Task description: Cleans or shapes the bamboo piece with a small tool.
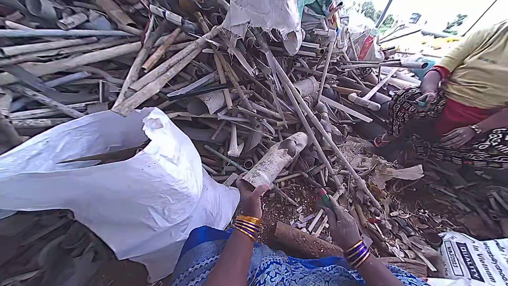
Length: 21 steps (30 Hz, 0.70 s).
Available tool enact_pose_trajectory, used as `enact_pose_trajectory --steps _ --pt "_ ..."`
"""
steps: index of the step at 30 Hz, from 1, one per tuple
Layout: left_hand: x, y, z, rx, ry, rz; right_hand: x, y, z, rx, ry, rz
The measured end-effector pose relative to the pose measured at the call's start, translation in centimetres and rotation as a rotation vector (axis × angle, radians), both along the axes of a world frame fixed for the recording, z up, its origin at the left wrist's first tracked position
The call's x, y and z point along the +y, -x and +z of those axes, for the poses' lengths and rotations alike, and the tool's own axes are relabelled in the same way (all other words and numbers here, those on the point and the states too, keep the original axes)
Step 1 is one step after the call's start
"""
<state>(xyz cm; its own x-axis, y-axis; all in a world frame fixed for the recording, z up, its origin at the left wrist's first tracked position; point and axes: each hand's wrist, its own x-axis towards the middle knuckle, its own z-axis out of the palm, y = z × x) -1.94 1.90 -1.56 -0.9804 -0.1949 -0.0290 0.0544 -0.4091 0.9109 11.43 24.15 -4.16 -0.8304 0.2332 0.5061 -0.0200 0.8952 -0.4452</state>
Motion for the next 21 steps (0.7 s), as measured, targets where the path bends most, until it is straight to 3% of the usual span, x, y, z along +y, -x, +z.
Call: enact_pose_trajectory --steps 4,6,9,13,15,18,21 --pt "-0.1 0.2 -0.1 0.009 -0.021 0.020 -0.3 0.0 0.3 0.305 -0.140 0.097" --pt "-0.1 0.1 -0.1 0.033 0.004 0.024 -0.2 -0.2 -0.1 0.267 -0.187 0.128" --pt "0.1 -0.1 0.0 0.050 0.045 0.027 -0.3 0.0 -0.3 -0.038 -0.022 -0.003" --pt "-0.3 0.1 0.1 0.025 0.014 0.047 -0.3 0.4 -0.1 0.287 -0.143 0.109" --pt "-0.3 0.2 0.1 0.043 0.019 0.044 -0.3 0.0 -0.4 0.236 -0.182 0.138" --pt "0.0 0.1 -0.1 0.068 0.067 0.033 -0.5 0.3 -0.4 -0.018 -0.084 0.018" --pt "-0.1 0.2 -0.2 0.039 0.078 0.041 -0.7 0.7 0.0 0.186 -0.138 0.057"
